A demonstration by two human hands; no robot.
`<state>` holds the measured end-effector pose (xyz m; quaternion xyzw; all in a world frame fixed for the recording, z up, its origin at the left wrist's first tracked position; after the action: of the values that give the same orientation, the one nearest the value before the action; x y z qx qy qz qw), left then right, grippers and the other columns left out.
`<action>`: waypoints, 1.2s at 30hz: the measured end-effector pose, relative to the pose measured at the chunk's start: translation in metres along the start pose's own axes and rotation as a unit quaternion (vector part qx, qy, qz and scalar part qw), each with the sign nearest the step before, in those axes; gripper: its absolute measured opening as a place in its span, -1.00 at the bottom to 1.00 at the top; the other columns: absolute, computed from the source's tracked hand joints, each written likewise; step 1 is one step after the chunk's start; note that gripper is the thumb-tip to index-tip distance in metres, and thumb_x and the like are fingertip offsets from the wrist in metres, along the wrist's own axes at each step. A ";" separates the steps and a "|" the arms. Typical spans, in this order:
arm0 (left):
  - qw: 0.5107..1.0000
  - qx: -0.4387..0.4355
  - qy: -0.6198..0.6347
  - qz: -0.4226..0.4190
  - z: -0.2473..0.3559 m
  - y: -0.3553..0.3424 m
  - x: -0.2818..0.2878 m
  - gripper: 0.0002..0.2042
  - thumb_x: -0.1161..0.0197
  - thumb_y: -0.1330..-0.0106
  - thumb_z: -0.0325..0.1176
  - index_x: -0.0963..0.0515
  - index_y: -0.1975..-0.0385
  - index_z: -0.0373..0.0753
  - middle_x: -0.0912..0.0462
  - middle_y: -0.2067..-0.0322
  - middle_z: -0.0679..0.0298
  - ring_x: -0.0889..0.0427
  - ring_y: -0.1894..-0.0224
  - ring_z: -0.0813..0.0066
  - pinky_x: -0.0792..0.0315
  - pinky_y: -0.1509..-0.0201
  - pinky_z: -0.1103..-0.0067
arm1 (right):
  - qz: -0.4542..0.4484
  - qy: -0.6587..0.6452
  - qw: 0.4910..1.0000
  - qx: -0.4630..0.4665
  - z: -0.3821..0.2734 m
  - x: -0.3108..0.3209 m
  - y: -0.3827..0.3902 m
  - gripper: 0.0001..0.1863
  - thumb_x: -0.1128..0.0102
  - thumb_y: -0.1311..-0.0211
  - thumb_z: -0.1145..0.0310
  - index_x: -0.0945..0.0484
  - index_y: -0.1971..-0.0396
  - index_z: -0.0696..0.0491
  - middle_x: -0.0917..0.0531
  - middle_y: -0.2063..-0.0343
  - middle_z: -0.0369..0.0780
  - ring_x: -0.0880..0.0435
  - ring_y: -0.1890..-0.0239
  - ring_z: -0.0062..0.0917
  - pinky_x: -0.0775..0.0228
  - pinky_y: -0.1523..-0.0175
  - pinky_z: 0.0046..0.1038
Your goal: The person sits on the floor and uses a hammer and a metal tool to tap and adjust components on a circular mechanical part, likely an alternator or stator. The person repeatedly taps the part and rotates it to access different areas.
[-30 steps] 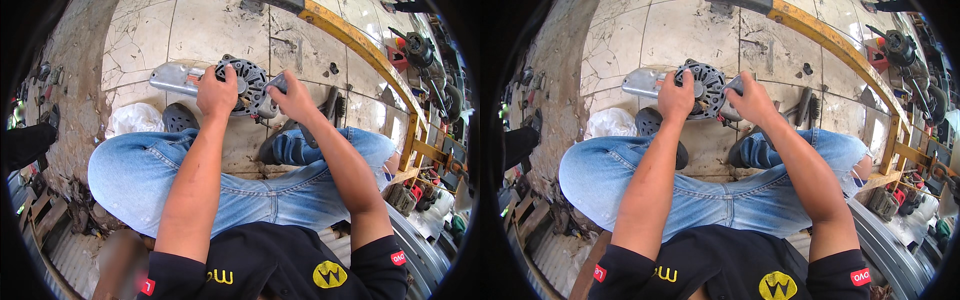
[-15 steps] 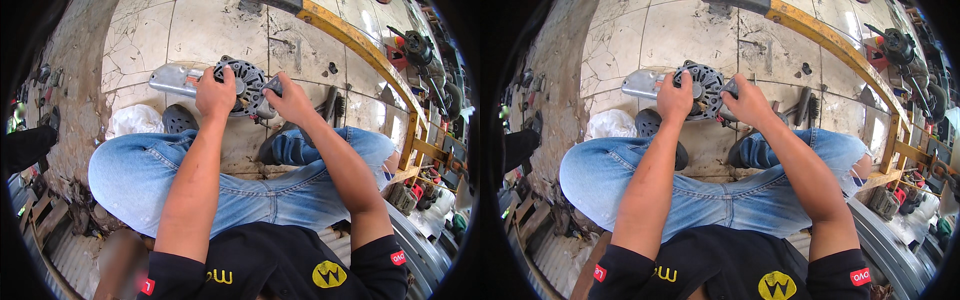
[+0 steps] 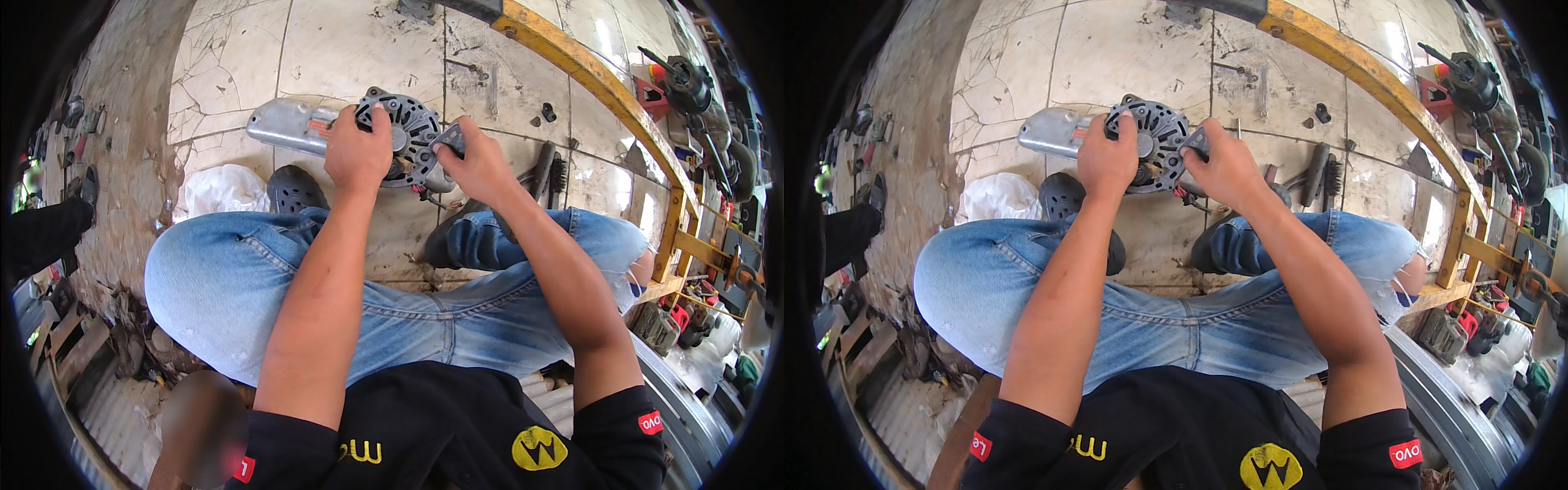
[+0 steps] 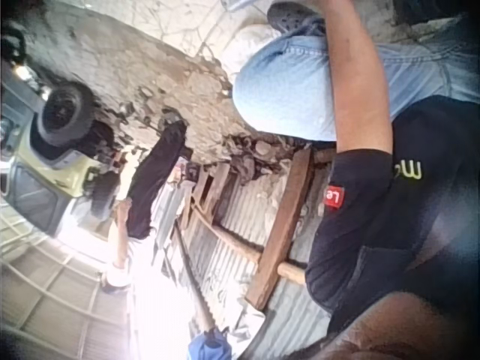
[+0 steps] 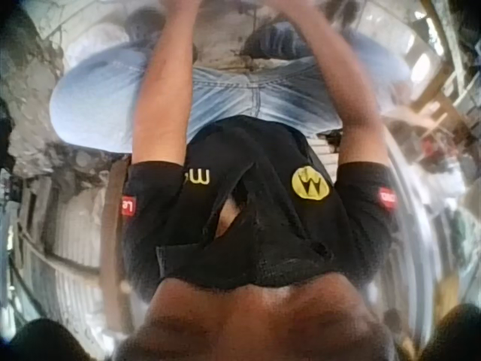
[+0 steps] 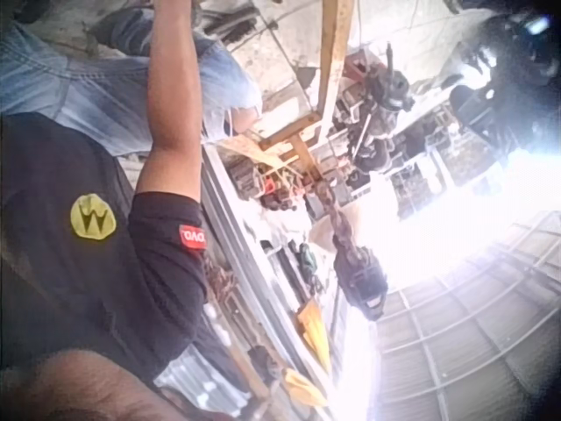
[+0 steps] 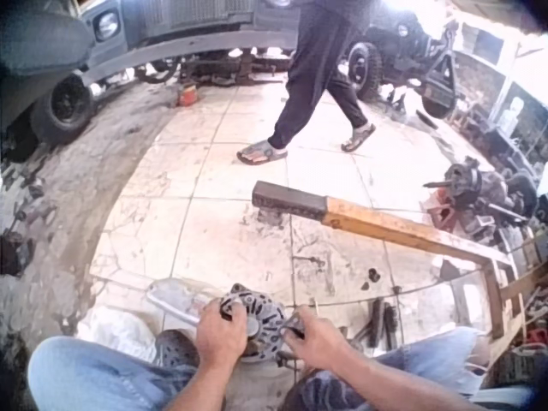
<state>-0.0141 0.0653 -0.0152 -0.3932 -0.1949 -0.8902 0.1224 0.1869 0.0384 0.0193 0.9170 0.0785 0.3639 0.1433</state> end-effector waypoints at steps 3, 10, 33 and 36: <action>1.000 -0.007 -0.004 -0.001 0.000 -0.003 0.000 -0.38 -0.09 -0.30 0.19 -0.53 -0.11 -0.22 -0.66 0.04 -0.09 -0.62 -0.05 -0.08 -0.46 -0.11 0.19 | 0.009 0.024 0.999 -0.038 -0.002 0.004 -0.001 -0.63 -0.27 -0.20 0.23 -0.38 0.20 0.16 -0.63 0.46 0.15 -0.62 0.29 0.15 -0.43 0.21 -0.05; 1.000 0.008 -0.005 -0.027 0.005 0.001 0.001 -0.43 -0.09 -0.33 0.12 -0.52 -0.08 -0.29 -0.61 -0.03 -0.04 -0.57 -0.09 -0.02 -0.45 -0.13 0.19 | 0.007 0.012 1.000 -0.013 0.000 0.000 0.001 -0.65 -0.27 -0.21 0.24 -0.36 0.26 0.17 -0.62 0.49 0.15 -0.61 0.32 0.16 -0.42 0.24 -0.05; 1.000 0.012 0.005 -0.020 0.003 0.003 0.002 -0.43 -0.11 -0.32 0.11 -0.52 -0.06 -0.31 -0.61 -0.02 -0.02 -0.57 -0.09 -0.02 -0.46 -0.11 0.19 | 0.012 -0.007 0.999 -0.033 0.002 -0.003 0.004 -0.65 -0.28 -0.21 0.26 -0.39 0.22 0.19 -0.64 0.47 0.14 -0.63 0.32 0.13 -0.44 0.22 -0.08; 1.000 -0.002 0.008 -0.011 0.006 0.001 0.001 -0.43 -0.11 -0.32 0.11 -0.52 -0.05 -0.31 -0.62 -0.02 -0.02 -0.58 -0.09 -0.01 -0.47 -0.10 0.19 | 0.017 -0.010 0.999 -0.027 -0.001 0.001 0.002 -0.65 -0.28 -0.21 0.25 -0.39 0.22 0.19 -0.63 0.47 0.14 -0.63 0.31 0.12 -0.44 0.22 -0.07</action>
<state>-0.0106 0.0668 -0.0104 -0.3844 -0.1969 -0.8948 0.1130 0.1868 0.0369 0.0212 0.9175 0.0519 0.3591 0.1629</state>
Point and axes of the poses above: each hand's wrist, its own y-axis away from the middle knuckle, its own x-axis out of the back of the hand, z = x × y, the point moved 7 cm from there along -y, towards the middle knuckle
